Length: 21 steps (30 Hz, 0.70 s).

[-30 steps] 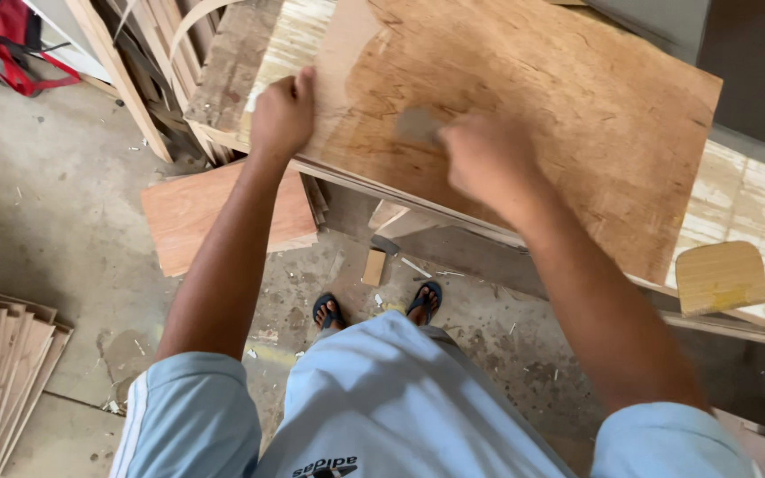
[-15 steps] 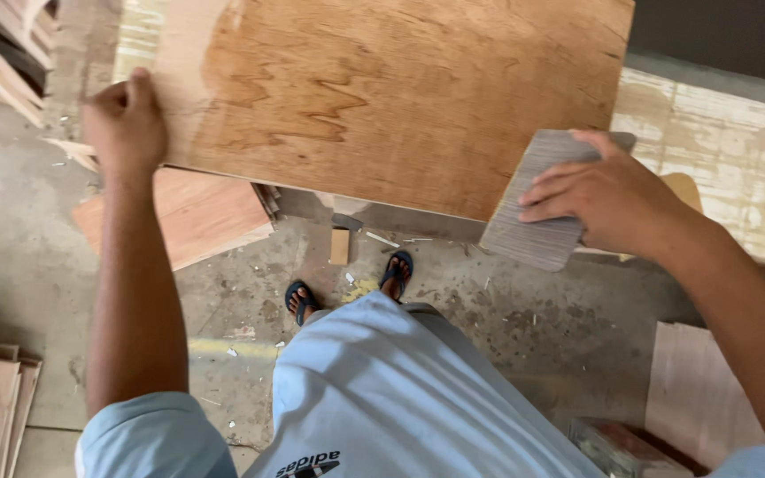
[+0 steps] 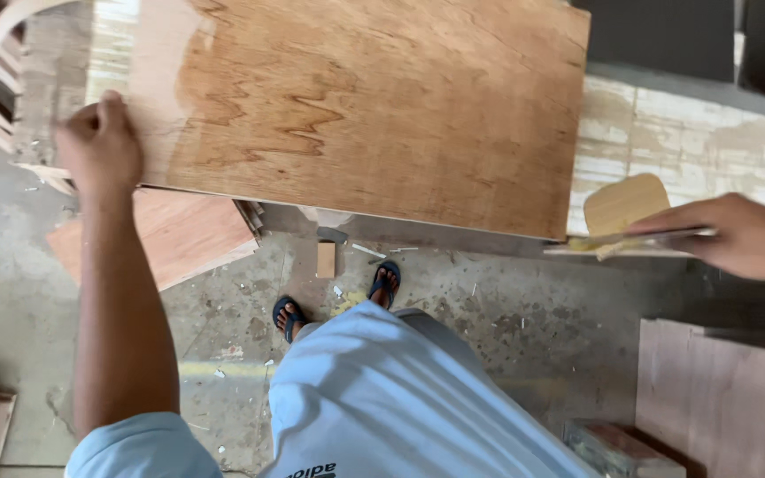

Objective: The person pours a liquid adhesive onto a wood panel and spreads it across the surface using a scraper.

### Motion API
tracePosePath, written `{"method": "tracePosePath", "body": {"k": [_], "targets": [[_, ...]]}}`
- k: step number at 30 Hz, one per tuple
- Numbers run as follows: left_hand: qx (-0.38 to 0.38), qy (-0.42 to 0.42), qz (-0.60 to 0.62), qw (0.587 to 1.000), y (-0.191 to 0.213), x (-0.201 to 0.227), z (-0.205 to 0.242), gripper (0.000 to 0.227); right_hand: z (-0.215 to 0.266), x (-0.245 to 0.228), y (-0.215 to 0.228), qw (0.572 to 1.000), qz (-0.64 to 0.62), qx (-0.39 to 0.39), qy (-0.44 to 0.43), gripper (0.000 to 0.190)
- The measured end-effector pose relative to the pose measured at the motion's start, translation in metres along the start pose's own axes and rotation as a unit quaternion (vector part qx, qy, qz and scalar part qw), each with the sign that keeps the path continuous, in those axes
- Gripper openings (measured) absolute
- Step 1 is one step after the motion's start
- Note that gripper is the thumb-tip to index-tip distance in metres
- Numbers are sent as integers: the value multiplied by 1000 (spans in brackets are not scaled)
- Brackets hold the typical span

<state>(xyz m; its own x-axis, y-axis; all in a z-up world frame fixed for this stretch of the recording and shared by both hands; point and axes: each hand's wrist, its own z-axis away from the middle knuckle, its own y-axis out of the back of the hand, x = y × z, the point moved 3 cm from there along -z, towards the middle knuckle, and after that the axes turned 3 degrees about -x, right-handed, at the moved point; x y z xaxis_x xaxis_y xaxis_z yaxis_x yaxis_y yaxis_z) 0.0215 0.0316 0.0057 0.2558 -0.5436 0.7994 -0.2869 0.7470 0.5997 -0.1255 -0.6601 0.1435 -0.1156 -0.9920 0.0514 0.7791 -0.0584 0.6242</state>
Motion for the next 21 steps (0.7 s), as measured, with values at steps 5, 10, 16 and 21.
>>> {"method": "tracePosePath", "body": {"k": [5, 10, 16, 21], "targets": [[6, -22, 47, 999, -13, -29, -19, 55, -20, 22, 29, 886, -400, 204, 121, 71], [28, -101, 65, 992, -24, -39, -27, 45, -52, -74, 74, 794, -524, 292, 98, 29], [2, -109, 129, 986, -19, -22, -20, 28, -25, -271, 124, 732, -450, 426, 283, 28], [-28, -64, 177, 982, -20, -16, -18, 29, -33, -353, 130, 832, -203, 482, 183, 20]]}}
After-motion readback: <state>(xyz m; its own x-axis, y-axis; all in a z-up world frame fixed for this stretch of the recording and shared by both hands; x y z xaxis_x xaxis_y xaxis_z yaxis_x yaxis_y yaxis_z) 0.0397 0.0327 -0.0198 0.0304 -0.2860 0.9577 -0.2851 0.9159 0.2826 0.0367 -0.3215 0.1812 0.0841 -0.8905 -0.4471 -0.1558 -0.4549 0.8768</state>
